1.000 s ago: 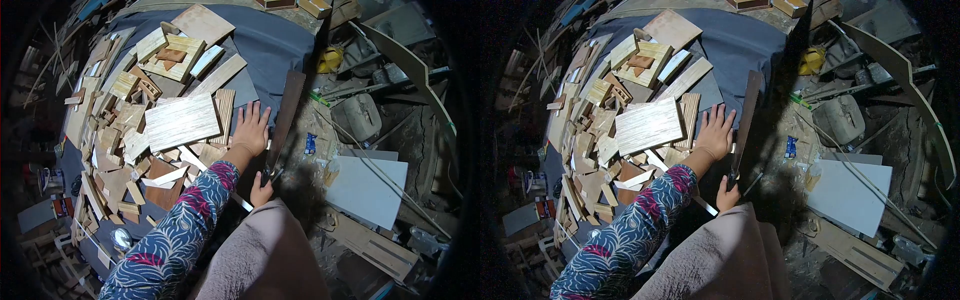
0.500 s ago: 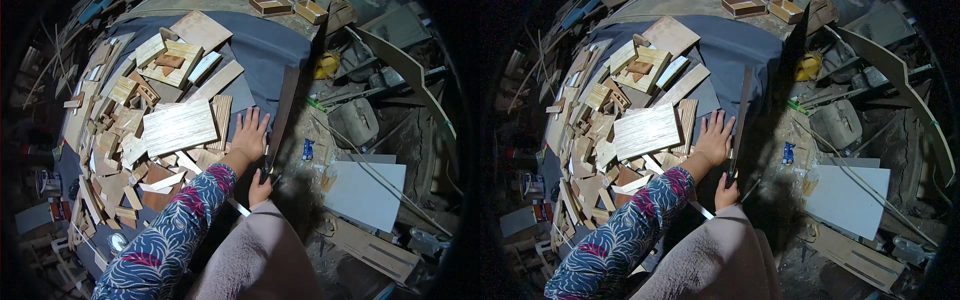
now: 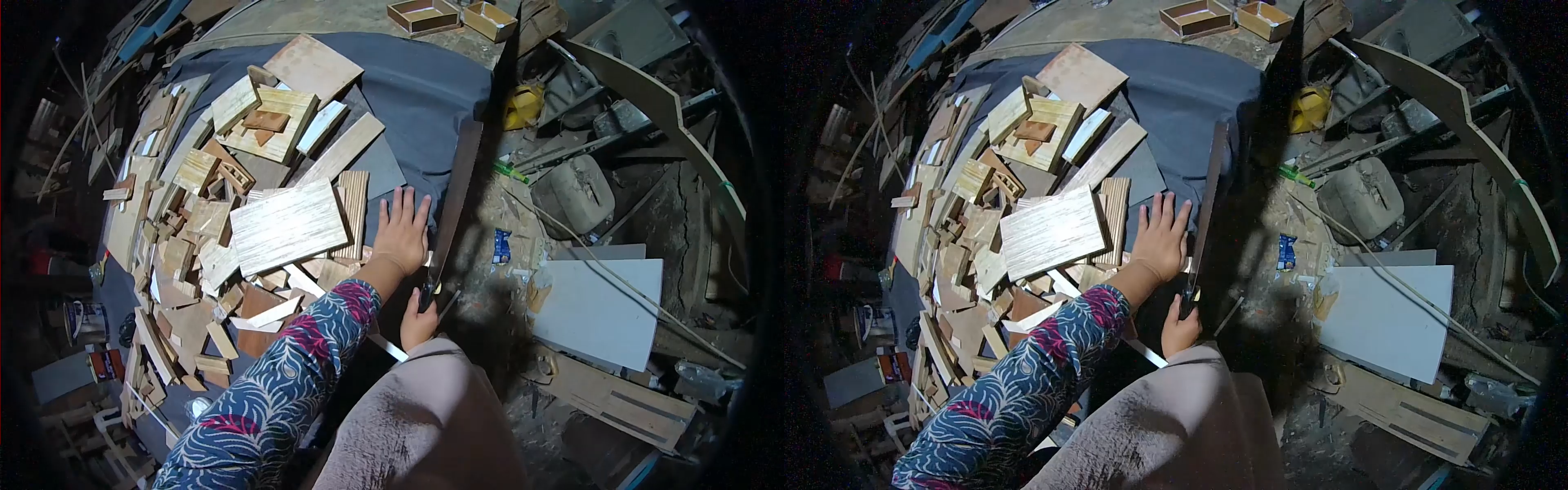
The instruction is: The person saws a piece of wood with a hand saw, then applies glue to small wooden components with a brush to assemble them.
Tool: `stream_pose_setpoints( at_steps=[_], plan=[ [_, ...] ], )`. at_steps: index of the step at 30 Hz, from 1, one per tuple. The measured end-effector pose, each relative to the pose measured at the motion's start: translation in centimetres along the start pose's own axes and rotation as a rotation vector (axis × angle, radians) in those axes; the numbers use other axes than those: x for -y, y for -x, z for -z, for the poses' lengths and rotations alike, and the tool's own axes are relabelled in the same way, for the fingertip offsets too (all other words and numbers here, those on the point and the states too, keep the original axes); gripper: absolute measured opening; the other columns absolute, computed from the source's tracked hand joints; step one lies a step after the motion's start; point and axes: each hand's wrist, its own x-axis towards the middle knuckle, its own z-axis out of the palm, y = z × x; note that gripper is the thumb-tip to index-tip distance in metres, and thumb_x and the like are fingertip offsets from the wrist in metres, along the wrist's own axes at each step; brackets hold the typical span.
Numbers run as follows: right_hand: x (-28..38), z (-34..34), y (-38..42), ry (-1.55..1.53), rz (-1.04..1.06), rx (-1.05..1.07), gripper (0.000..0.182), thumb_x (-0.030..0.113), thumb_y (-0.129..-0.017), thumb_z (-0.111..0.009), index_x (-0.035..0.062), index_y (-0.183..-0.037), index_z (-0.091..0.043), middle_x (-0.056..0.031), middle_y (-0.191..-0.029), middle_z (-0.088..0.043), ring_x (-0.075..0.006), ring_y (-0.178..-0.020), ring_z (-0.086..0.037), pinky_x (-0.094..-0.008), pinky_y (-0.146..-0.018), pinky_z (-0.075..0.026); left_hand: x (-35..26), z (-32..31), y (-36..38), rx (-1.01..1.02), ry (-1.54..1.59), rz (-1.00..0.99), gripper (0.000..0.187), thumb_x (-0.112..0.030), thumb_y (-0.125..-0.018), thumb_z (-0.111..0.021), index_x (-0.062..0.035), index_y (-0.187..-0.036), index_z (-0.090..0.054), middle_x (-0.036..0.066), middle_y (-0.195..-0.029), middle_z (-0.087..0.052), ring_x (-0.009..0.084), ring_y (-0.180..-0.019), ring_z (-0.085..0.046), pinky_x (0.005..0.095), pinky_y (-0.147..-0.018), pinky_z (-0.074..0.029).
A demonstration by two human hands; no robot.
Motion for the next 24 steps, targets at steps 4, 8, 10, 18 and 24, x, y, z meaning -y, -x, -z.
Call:
stream_pose_setpoints(
  at_steps=[4, 8, 10, 18, 24],
  plan=[
    [-0.6, 0.6, 1.2, 0.097, -0.052, 0.064, 0.034, 0.031, -0.08, -0.06, -0.0017, -0.086, -0.059, -0.0217, -0.069, -0.06, -0.0394, -0.064, -0.058, -0.0429, -0.054, -0.044, -0.1, -0.2, 0.2, 0.006, -0.023, 0.004, 0.054, -0.022, -0.082, -0.041, -0.0084, -0.133, -0.027, 0.021, -0.137, -0.023, 0.0375, -0.129, -0.016, 0.0517, -0.103, -0.011],
    [-6.2, -1.3, 4.3, -0.061, 0.083, -0.139, 0.036, 0.035, -0.078, -0.061, -0.0003, -0.085, -0.059, -0.0224, -0.068, -0.059, -0.0383, -0.061, -0.058, -0.0433, -0.05, -0.043, 0.1, -0.4, 0.1, -0.007, 0.004, -0.007, 0.054, -0.022, -0.082, -0.042, -0.0084, -0.133, -0.028, 0.021, -0.136, -0.024, 0.0382, -0.129, -0.016, 0.0521, -0.103, -0.012],
    [-4.7, -0.7, 3.2, 0.083, 0.017, -0.029, 0.035, 0.034, -0.079, -0.061, -0.0003, -0.087, -0.059, -0.0219, -0.067, -0.058, -0.0379, -0.06, -0.058, -0.0425, -0.051, -0.043, 0.1, -0.4, 0.1, -0.002, 0.001, -0.009, 0.054, -0.022, -0.082, -0.042, -0.0084, -0.133, -0.028, 0.021, -0.136, -0.024, 0.0382, -0.129, -0.016, 0.0521, -0.103, -0.012],
    [-7.7, -1.8, 3.0, 0.075, 0.116, -0.06, 0.03, 0.027, -0.08, -0.061, 0.0007, -0.094, -0.059, -0.021, -0.07, -0.059, -0.0388, -0.063, -0.057, -0.0414, -0.053, -0.043, 0.0, -0.5, 0.1, -0.001, -0.024, -0.012, 0.056, -0.022, -0.081, -0.043, -0.0082, -0.133, -0.026, 0.022, -0.137, -0.022, 0.0387, -0.129, -0.016, 0.0529, -0.103, -0.012],
    [-4.5, -1.6, 0.5, -0.043, -0.037, 0.085, 0.033, 0.03, -0.082, -0.058, -0.0026, -0.088, -0.058, -0.0226, -0.075, -0.059, -0.0389, -0.07, -0.057, -0.0423, -0.06, -0.043, -0.1, -0.1, 0.4, 0.048, -0.03, -0.049, 0.057, -0.022, -0.08, -0.042, -0.0081, -0.133, -0.027, 0.022, -0.137, -0.022, 0.0411, -0.128, -0.014, 0.054, -0.102, -0.012]
  ],
)
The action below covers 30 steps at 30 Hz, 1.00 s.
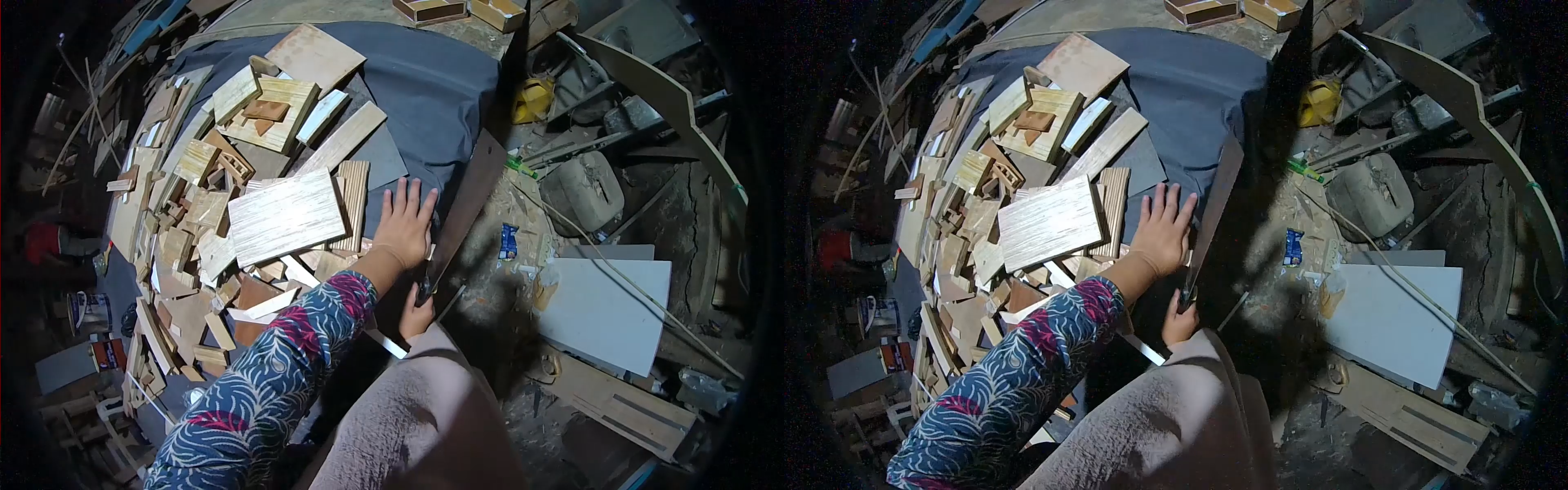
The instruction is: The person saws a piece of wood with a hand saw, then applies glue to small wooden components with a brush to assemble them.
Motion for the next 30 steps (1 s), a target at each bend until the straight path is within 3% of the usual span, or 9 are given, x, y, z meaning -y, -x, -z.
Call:
stream_pose_setpoints(
  at_steps=[8, 10, 11, 14, 21, 22, 24, 25, 30],
  plan=[
    [-1.5, -0.8, 0.7, -0.022, 0.034, -0.055, 0.033, 0.029, -0.081, -0.06, -0.0013, -0.095, -0.057, -0.0218, -0.073, -0.059, -0.0389, -0.065, -0.058, -0.0423, -0.056, -0.044, -0.2, 0.2, -0.5, -0.046, 0.01, -0.021, 0.059, -0.019, -0.079, -0.045, -0.0131, -0.134, -0.026, 0.023, -0.135, -0.023, 0.0446, -0.126, -0.016, 0.0575, -0.1, -0.015],
    [-3.9, -1.9, 1.5, 0.024, 0.141, -0.152, 0.035, 0.029, -0.08, -0.06, -0.0009, -0.098, -0.057, -0.0218, -0.072, -0.059, -0.0384, -0.064, -0.058, -0.0419, -0.056, -0.044, 0.0, -0.1, -0.5, -0.036, -0.001, -0.006, 0.059, -0.019, -0.078, -0.045, -0.0131, -0.134, -0.026, 0.023, -0.135, -0.024, 0.0451, -0.125, -0.018, 0.0577, -0.099, -0.016],
    [-3.4, -1.8, 1.5, 0.032, 0.048, -0.129, 0.037, 0.03, -0.081, -0.06, 0.0002, -0.102, -0.057, -0.0224, -0.073, -0.059, -0.0376, -0.067, -0.058, -0.0412, -0.058, -0.045, -0.1, 0.2, -0.5, -0.022, -0.003, -0.008, 0.06, -0.019, -0.078, -0.045, -0.0126, -0.134, -0.026, 0.023, -0.135, -0.024, 0.0456, -0.125, -0.017, 0.0579, -0.099, -0.016],
    [-1.9, -0.8, 1.7, 0.158, -0.084, -0.089, 0.032, 0.031, -0.081, -0.06, 0.0006, -0.089, -0.06, -0.0216, -0.072, -0.06, -0.0338, -0.068, -0.061, -0.0386, -0.059, -0.046, -0.1, 0.3, -0.3, -0.04, 0.002, -0.023, 0.06, -0.019, -0.078, -0.045, -0.0123, -0.135, -0.025, 0.024, -0.135, -0.024, 0.0463, -0.125, -0.016, 0.0579, -0.099, -0.015],
    [-5.4, -1.8, 2.4, 0.191, 0.095, -0.142, 0.033, 0.031, -0.081, -0.06, 0.0004, -0.092, -0.058, -0.0222, -0.07, -0.058, -0.0368, -0.064, -0.058, -0.0397, -0.056, -0.044, -0.2, 0.5, -0.6, -0.023, 0.007, -0.059, 0.062, -0.018, -0.076, -0.046, -0.012, -0.134, -0.026, 0.024, -0.135, -0.024, 0.0469, -0.124, -0.017, 0.0575, -0.099, -0.016],
    [-5.3, -2.2, 1.8, 0.079, 0.065, -0.137, 0.035, 0.03, -0.081, -0.06, -0.0007, -0.098, -0.056, -0.0228, -0.069, -0.057, -0.0386, -0.064, -0.057, -0.041, -0.056, -0.044, -0.3, 0.6, -1.1, -0.016, 0.007, -0.064, 0.062, -0.018, -0.076, -0.046, -0.012, -0.134, -0.026, 0.024, -0.135, -0.024, 0.0469, -0.124, -0.017, 0.0575, -0.099, -0.016],
    [-4.4, -1.7, 0.5, -0.025, -0.116, 0.099, 0.039, 0.024, -0.078, -0.061, -0.0002, -0.106, -0.052, -0.0226, -0.086, -0.058, -0.0392, -0.079, -0.056, -0.0444, -0.068, -0.044, -0.4, 0.7, -0.6, 0.021, -0.013, -0.025, 0.064, -0.019, -0.075, -0.047, -0.0132, -0.135, -0.025, 0.021, -0.137, -0.023, 0.0429, -0.127, -0.014, 0.0549, -0.102, -0.013],
    [-3.8, -1.6, 0.0, -0.036, -0.139, 0.127, 0.038, 0.024, -0.078, -0.061, -0.0003, -0.106, -0.052, -0.0225, -0.087, -0.058, -0.0392, -0.08, -0.056, -0.0442, -0.068, -0.044, -0.2, 0.6, -0.6, -0.009, 0.004, -0.059, 0.063, -0.018, -0.076, -0.045, -0.0126, -0.135, -0.024, 0.024, -0.135, -0.023, 0.0471, -0.125, -0.017, 0.0579, -0.099, -0.016],
    [-3.2, -0.7, 0.1, 0.023, -0.075, 0.126, 0.037, 0.023, -0.078, -0.06, -0.0005, -0.106, -0.052, -0.0223, -0.087, -0.058, -0.0391, -0.08, -0.056, -0.0437, -0.069, -0.044, -0.2, 0.7, -1.0, 0.057, -0.05, -0.06, 0.064, -0.018, -0.075, -0.046, -0.0129, -0.135, -0.025, 0.022, -0.137, -0.022, 0.0445, -0.126, -0.015, 0.0557, -0.101, -0.014]
  ],
)
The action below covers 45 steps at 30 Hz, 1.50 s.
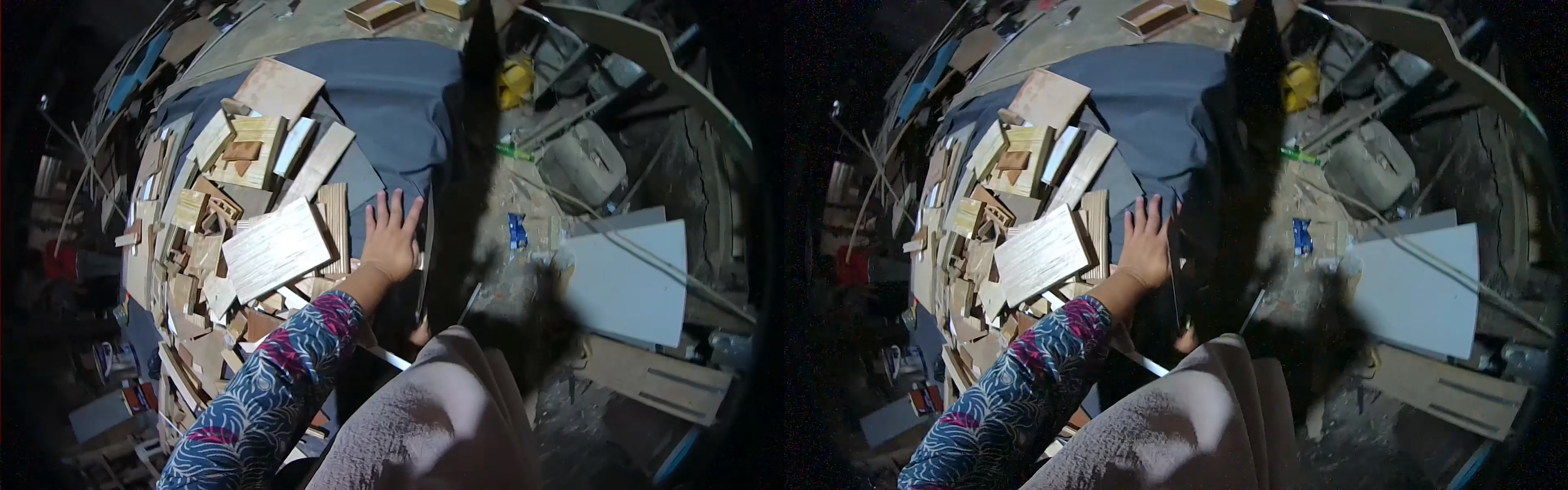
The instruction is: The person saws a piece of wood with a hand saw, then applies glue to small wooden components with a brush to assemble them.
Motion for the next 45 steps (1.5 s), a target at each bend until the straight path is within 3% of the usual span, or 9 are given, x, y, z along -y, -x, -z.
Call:
stream_pose_setpoints(
  at_steps=[7, 15, 18, 22, 29, 36, 37, 42, 45],
  plan=[
    [0.7, -0.6, 0.2, 0.028, 0.011, 0.015, 0.035, 0.021, -0.079, -0.059, -0.0008, -0.105, -0.052, -0.022, -0.087, -0.058, -0.0389, -0.082, -0.056, -0.0428, -0.07, -0.044, -0.3, 0.3, 0.2, 0.009, -0.005, 0.001, 0.065, -0.018, -0.073, -0.046, -0.0125, -0.135, -0.024, 0.024, -0.136, -0.02, 0.0463, -0.126, -0.014, 0.0577, -0.1, -0.014],
    [0.0, -1.6, 0.4, 0.092, 0.036, 0.018, 0.033, 0.019, -0.079, -0.058, -0.0011, -0.104, -0.052, -0.0217, -0.088, -0.058, -0.0387, -0.083, -0.056, -0.0419, -0.071, -0.044, 1.0, -1.6, -0.4, 0.033, -0.163, -0.06, 0.081, -0.046, -0.073, -0.051, -0.0134, -0.138, -0.016, 0.023, -0.138, -0.017, 0.0479, -0.126, -0.01, 0.0577, -0.1, -0.013],
    [-0.9, -2.4, 1.3, 0.092, -0.001, 0.04, 0.032, 0.018, -0.079, -0.058, -0.0012, -0.104, -0.052, -0.0213, -0.089, -0.058, -0.0387, -0.084, -0.055, -0.0414, -0.071, -0.044, -0.6, 0.8, 0.2, -0.015, 0.006, -0.125, 0.066, -0.021, -0.077, -0.047, -0.0097, -0.137, -0.021, 0.032, -0.132, -0.025, 0.0456, -0.123, -0.023, 0.0514, -0.102, -0.014],
    [-6.3, -4.3, 2.2, -0.008, -0.039, 0.053, 0.041, 0.026, -0.074, -0.061, 0.0002, -0.104, -0.053, -0.0199, -0.09, -0.058, -0.0401, -0.083, -0.054, -0.0442, -0.074, -0.043, 0.4, -0.6, -0.4, -0.01, -0.114, -0.113, 0.066, -0.018, -0.077, -0.048, -0.01, -0.137, -0.021, 0.032, -0.132, -0.022, 0.0463, -0.122, -0.024, 0.0512, -0.101, -0.016],
    [-0.6, -3.0, -0.4, 0.089, 0.011, 0.044, 0.047, 0.021, -0.068, -0.068, 0.0005, -0.106, -0.051, -0.02, -0.089, -0.057, -0.038, -0.084, -0.054, -0.0453, -0.073, -0.043, 0.1, -0.2, -0.1, -0.037, -0.09, -0.154, 0.067, -0.005, -0.073, -0.049, -0.0081, -0.135, -0.023, 0.032, -0.131, -0.022, 0.0463, -0.117, -0.031, 0.0497, -0.096, -0.027],
    [-3.9, -5.5, 0.3, 0.141, 0.031, 0.065, 0.047, 0.022, -0.071, -0.065, -0.0004, -0.11, -0.05, -0.0194, -0.091, -0.058, -0.0372, -0.087, -0.054, -0.0427, -0.077, -0.043, 1.0, -1.5, -0.4, -0.128, -0.054, -0.208, 0.064, -0.007, -0.074, -0.047, -0.0091, -0.135, -0.025, 0.031, -0.131, -0.023, 0.0474, -0.117, -0.031, 0.0523, -0.096, -0.026],
    [-4.3, -5.9, -0.1, -0.113, -0.083, 0.075, 0.047, 0.021, -0.07, -0.065, 0.0001, -0.11, -0.051, -0.0192, -0.09, -0.059, -0.0372, -0.085, -0.054, -0.0429, -0.076, -0.043, 0.8, -1.2, -0.5, -0.068, -0.128, -0.156, 0.064, -0.007, -0.075, -0.046, -0.0106, -0.135, -0.026, 0.029, -0.132, -0.024, 0.0474, -0.118, -0.029, 0.0517, -0.097, -0.025],
    [-1.3, -3.6, -0.8, -0.013, 0.159, -0.056, 0.034, 0.022, -0.069, -0.064, 0.0048, -0.097, -0.057, -0.019, -0.082, -0.06, -0.0386, -0.076, -0.057, -0.0435, -0.068, -0.046, 0.7, -2.1, 0.0, -0.129, -0.095, -0.172, 0.064, -0.008, -0.074, -0.046, -0.0118, -0.135, -0.027, 0.027, -0.133, -0.025, 0.0472, -0.121, -0.026, 0.052, -0.099, -0.022],
    [-3.4, -4.6, -0.9, -0.124, 0.063, 0.107, 0.038, 0.02, -0.067, -0.065, 0.0021, -0.099, -0.055, -0.0196, -0.086, -0.059, -0.0385, -0.081, -0.056, -0.044, -0.07, -0.045, 1.1, -2.0, -0.3, -0.128, -0.139, -0.158, 0.063, -0.01, -0.074, -0.045, -0.0118, -0.135, -0.027, 0.027, -0.134, -0.025, 0.0477, -0.122, -0.023, 0.0544, -0.1, -0.018]
  ],
)
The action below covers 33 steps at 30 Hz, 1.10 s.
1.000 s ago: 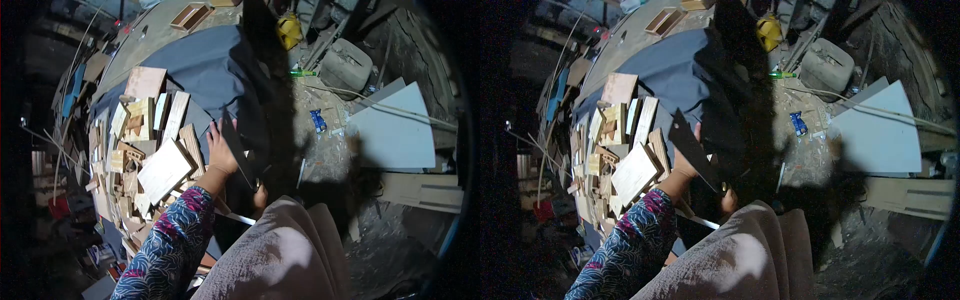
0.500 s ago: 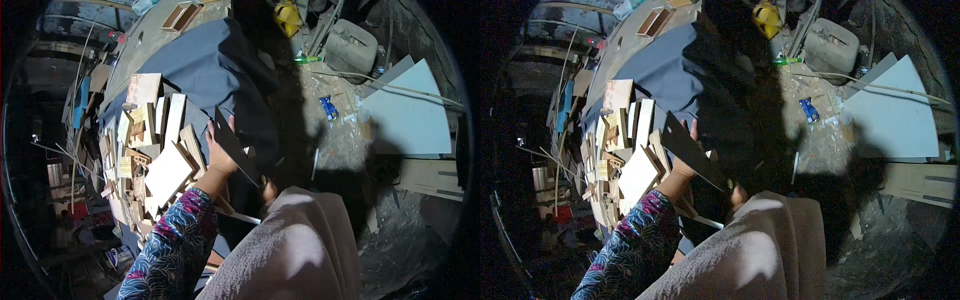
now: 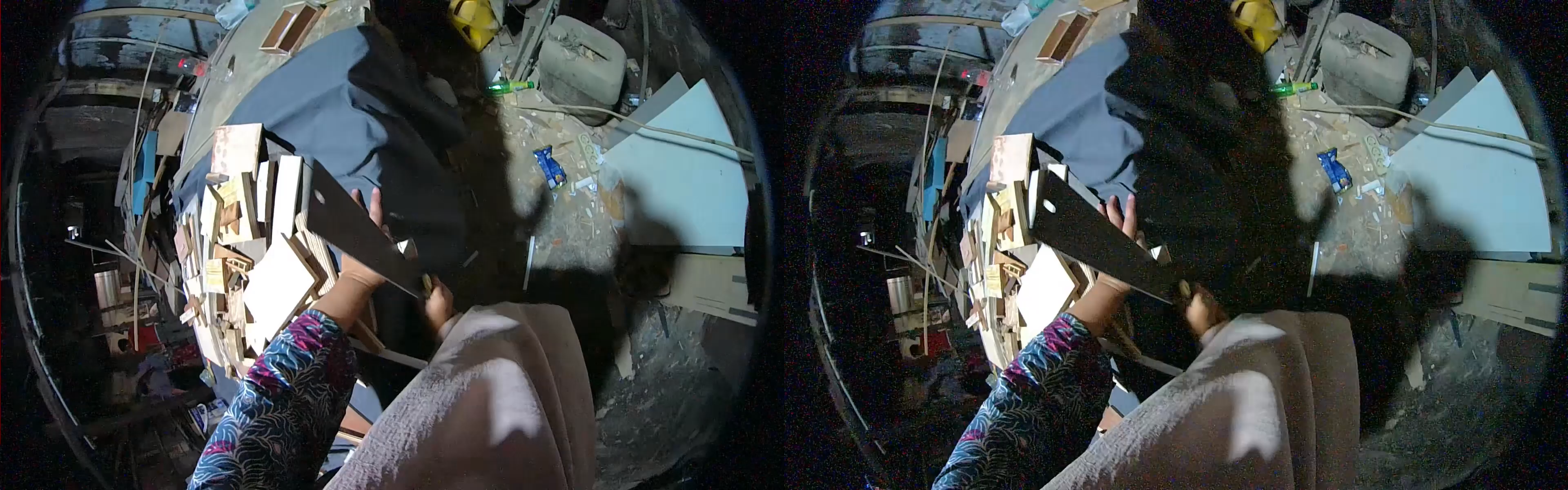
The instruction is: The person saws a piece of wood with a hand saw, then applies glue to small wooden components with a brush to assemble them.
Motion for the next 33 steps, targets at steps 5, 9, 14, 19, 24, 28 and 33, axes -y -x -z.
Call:
stream_pose_setpoints(
  at_steps=[5, 9, 14, 19, 24, 28, 33],
  plan=[
    [1.4, 0.4, 0.2, 0.072, 0.069, -0.069, 0.04, 0.017, -0.068, -0.063, -0.0018, -0.102, -0.053, -0.0216, -0.089, -0.058, -0.0395, -0.085, -0.055, -0.0434, -0.073, -0.044, 0.4, -0.8, 0.0, 0.01, 0.037, -0.037, 0.064, -0.011, -0.073, -0.044, -0.0096, -0.135, -0.027, 0.027, -0.134, -0.024, 0.0477, -0.122, -0.022, 0.0547, -0.1, -0.017],
    [1.1, 0.6, 0.3, -0.014, -0.006, 0.0, 0.043, 0.016, -0.067, -0.062, -0.0031, -0.104, -0.051, -0.0217, -0.09, -0.058, -0.0398, -0.084, -0.054, -0.0429, -0.074, -0.044, -0.3, 0.6, -0.1, -0.013, 0.054, -0.029, 0.063, -0.009, -0.075, -0.044, -0.0095, -0.135, -0.025, 0.027, -0.135, -0.022, 0.047, -0.124, -0.019, 0.0546, -0.1, -0.016],
    [5.5, 2.1, -0.7, 0.178, 0.106, -0.066, 0.053, 0.016, -0.064, -0.071, 0.0028, -0.11, -0.049, -0.0197, -0.096, -0.056, -0.037, -0.088, -0.053, -0.0434, -0.076, -0.042, -0.5, 0.6, -0.2, 0.079, 0.013, 0.026, 0.064, -0.011, -0.076, -0.046, -0.0089, -0.136, -0.023, 0.03, -0.134, -0.021, 0.0473, -0.123, -0.023, 0.0516, -0.101, -0.018],
    [4.4, 1.7, -1.0, 0.052, 0.051, -0.072, 0.052, 0.019, -0.063, -0.071, 0.003, -0.107, -0.049, -0.0185, -0.091, -0.055, -0.037, -0.087, -0.052, -0.0455, -0.075, -0.041, 0.2, 0.0, -0.1, 0.05, -0.07, -0.032, 0.066, -0.014, -0.075, -0.05, -0.0121, -0.136, -0.024, 0.029, -0.134, -0.022, 0.047, -0.118, -0.03, 0.0513, -0.097, -0.025],
    [4.0, 1.9, -0.9, 0.121, 0.16, -0.129, 0.05, 0.024, -0.066, -0.069, 0.0022, -0.106, -0.049, -0.0194, -0.088, -0.056, -0.0376, -0.083, -0.053, -0.046, -0.071, -0.042, -0.3, 0.2, -0.2, -0.014, -0.037, -0.005, 0.063, -0.014, -0.075, -0.048, -0.0112, -0.135, -0.027, 0.028, -0.132, -0.027, 0.0472, -0.118, -0.03, 0.0548, -0.097, -0.022],
    [6.6, 2.7, 0.3, 0.042, 0.091, -0.165, 0.039, 0.023, -0.068, -0.066, 0.002, -0.097, -0.051, -0.0176, -0.076, -0.056, -0.0368, -0.071, -0.055, -0.0453, -0.061, -0.043, -0.7, 1.2, -0.1, 0.132, 0.051, 0.056, 0.07, -0.024, -0.076, -0.046, -0.012, -0.138, -0.015, 0.026, -0.128, -0.033, 0.0454, -0.121, -0.025, 0.0539, -0.1, -0.013],
    [8.1, 4.5, 0.7, 0.121, 0.14, -0.194, 0.03, 0.024, -0.071, -0.064, 0.0037, -0.09, -0.052, -0.0163, -0.07, -0.056, -0.0362, -0.064, -0.055, -0.0437, -0.055, -0.043, 0.2, 0.4, -0.4, 0.156, 0.107, 0.057, 0.071, -0.024, -0.075, -0.047, -0.0117, -0.138, -0.016, 0.028, -0.128, -0.031, 0.0461, -0.122, -0.022, 0.0557, -0.099, -0.016]
  ],
)
